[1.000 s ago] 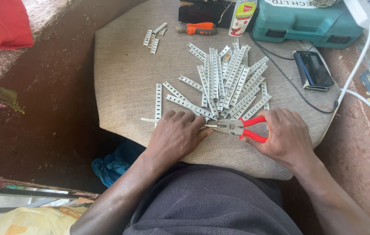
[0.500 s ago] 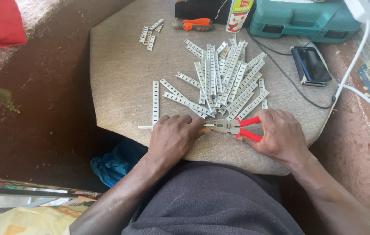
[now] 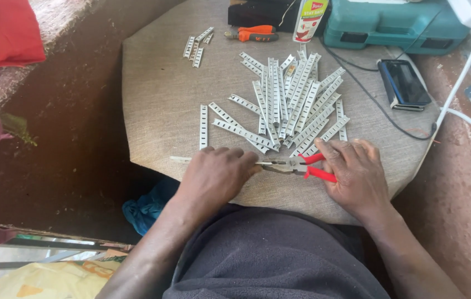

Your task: The person repeatedly picks up long perforated metal strips from a pile on a table and uses red-handled pliers to cut them into shorter segments. The cut pieces are placed back on the table. The person continues this process throughout the clip.

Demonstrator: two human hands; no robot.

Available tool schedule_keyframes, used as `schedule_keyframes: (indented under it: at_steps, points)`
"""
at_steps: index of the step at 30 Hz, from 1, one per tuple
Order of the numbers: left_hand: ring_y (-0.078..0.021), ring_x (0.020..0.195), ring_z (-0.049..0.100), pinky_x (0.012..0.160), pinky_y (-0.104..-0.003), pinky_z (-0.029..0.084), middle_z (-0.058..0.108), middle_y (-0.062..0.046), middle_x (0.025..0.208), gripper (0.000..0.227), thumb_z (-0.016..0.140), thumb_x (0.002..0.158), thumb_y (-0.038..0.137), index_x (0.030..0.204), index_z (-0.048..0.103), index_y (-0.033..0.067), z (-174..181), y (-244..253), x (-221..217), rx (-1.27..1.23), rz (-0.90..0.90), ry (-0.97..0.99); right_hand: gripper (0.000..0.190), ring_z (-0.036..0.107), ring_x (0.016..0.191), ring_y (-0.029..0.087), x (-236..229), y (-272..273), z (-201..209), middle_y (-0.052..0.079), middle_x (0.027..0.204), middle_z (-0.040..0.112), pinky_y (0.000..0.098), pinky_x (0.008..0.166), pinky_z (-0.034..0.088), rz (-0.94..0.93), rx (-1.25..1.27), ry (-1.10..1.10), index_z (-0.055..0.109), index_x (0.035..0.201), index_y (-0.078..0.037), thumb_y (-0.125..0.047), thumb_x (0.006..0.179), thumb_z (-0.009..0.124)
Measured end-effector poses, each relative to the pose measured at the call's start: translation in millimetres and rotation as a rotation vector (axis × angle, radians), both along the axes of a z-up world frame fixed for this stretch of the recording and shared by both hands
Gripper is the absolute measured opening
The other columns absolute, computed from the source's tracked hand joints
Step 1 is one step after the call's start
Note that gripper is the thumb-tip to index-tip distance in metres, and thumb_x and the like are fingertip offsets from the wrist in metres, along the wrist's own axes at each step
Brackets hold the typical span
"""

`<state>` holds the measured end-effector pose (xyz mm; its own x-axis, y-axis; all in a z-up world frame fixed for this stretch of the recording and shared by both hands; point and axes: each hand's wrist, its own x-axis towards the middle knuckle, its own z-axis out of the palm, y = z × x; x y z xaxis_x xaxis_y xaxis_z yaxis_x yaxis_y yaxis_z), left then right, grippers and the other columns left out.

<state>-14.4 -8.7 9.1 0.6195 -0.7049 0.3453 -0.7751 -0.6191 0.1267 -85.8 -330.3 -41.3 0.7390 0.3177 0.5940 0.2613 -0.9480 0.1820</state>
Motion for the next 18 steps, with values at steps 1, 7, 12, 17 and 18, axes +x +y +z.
schedule_keyframes:
  at_steps: [1,7,12,17,18]
  points:
    - [-0.0230,0.065,0.076,0.067,-0.034,0.061,0.072,-0.006,0.071,0.038,0.046,0.114,0.037,0.105,0.076,0.0157,5.0,4.0,1.7,0.019,-0.011,0.014,0.049,0.071,0.112,0.028,2.4,-2.4,-2.4,0.008,0.120,0.071,0.0503,0.115,0.043,0.019,-0.011,-0.010,0.065,0.149,-0.019,-0.025,0.101,0.064]
    - [-0.0245,0.058,0.075,0.058,-0.038,0.059,0.075,-0.010,0.071,0.028,0.055,0.112,0.028,0.119,0.073,0.0082,27.4,33.0,22.4,-0.418,0.128,0.214,0.043,0.073,0.115,0.024,-2.8,-9.7,-13.4,0.006,0.124,0.076,0.0451,0.120,0.044,0.004,0.175,-0.068,0.072,0.146,-0.013,-0.028,0.106,0.068]
    - [-0.0193,0.061,0.076,0.058,-0.031,0.060,0.079,-0.013,0.081,0.035,0.044,0.114,0.027,0.118,0.068,0.0025,26.0,29.3,44.5,-0.841,0.164,0.698,0.041,0.073,0.113,0.029,-7.8,-4.1,-9.6,0.009,0.121,0.075,0.0452,0.115,0.046,0.064,0.284,-0.157,0.073,0.144,-0.007,-0.011,0.103,0.070]
    - [-0.0214,0.068,0.073,0.060,-0.038,0.061,0.075,-0.017,0.091,0.034,0.055,0.111,0.024,0.125,0.069,-0.0030,-6.9,20.2,79.1,-0.799,0.411,0.543,0.039,0.074,0.114,0.026,-6.1,-10.8,-16.7,0.005,0.121,0.076,0.0434,0.116,0.046,0.066,0.287,-0.164,0.075,0.140,-0.011,-0.012,0.101,0.073]
    - [-0.0354,0.088,0.072,0.073,-0.050,0.060,0.068,-0.025,0.109,0.043,0.064,0.102,0.017,0.137,0.061,-0.0079,-2.2,16.9,74.5,-0.699,0.461,0.418,0.038,0.074,0.114,0.026,-6.9,-9.6,-15.6,0.006,0.121,0.077,0.0440,0.116,0.045,0.068,0.315,-0.151,0.075,0.140,-0.010,-0.011,0.102,0.072]
